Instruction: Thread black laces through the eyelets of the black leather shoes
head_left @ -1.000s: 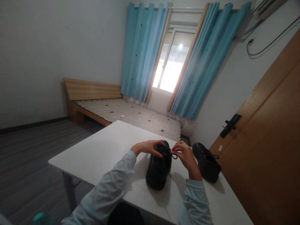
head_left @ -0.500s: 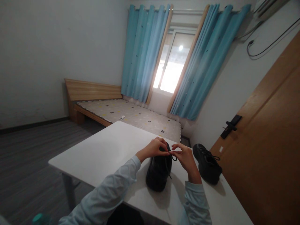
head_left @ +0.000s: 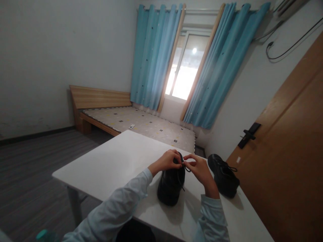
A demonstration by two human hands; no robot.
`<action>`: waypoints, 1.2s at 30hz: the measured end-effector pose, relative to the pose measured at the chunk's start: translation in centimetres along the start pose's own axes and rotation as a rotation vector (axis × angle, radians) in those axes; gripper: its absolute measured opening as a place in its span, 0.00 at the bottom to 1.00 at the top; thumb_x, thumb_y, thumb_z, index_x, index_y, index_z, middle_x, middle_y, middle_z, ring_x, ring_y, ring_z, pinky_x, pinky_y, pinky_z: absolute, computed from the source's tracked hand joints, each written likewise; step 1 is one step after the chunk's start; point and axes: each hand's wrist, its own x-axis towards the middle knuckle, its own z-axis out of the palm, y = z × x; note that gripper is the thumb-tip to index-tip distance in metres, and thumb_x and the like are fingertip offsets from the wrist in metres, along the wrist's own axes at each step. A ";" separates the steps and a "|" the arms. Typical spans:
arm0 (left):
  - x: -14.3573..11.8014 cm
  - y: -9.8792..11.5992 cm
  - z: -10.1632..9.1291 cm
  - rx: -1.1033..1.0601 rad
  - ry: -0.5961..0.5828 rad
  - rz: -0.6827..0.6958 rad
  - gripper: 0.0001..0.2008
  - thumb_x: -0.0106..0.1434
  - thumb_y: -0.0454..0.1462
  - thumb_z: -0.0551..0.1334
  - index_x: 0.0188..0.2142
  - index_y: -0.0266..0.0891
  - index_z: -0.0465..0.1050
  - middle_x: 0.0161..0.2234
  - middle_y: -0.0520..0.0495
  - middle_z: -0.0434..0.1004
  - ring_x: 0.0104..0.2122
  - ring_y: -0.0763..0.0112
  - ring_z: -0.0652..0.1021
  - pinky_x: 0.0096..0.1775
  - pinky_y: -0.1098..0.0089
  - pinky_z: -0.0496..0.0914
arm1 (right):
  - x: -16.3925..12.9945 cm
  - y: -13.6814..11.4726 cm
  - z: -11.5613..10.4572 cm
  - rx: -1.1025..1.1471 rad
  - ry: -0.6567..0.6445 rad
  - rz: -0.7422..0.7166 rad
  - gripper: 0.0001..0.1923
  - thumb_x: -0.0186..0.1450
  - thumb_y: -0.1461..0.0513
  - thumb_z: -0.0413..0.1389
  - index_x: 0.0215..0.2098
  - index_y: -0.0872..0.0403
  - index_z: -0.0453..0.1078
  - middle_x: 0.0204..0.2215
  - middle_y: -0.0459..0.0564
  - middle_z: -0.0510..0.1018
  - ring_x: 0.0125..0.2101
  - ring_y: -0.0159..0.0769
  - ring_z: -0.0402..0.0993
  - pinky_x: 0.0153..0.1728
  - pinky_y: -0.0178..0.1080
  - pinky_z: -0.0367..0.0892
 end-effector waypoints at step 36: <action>-0.1 -1.1 -2.1 -0.093 -0.213 0.038 0.21 0.46 0.47 0.69 0.38 0.41 0.74 0.37 0.48 0.68 0.40 0.67 0.70 0.43 0.69 0.65 | 0.4 1.5 -0.3 0.199 -0.062 -0.107 0.16 0.58 0.52 0.58 0.28 0.57 0.72 0.25 0.49 0.75 0.29 0.36 0.71 0.32 0.37 0.67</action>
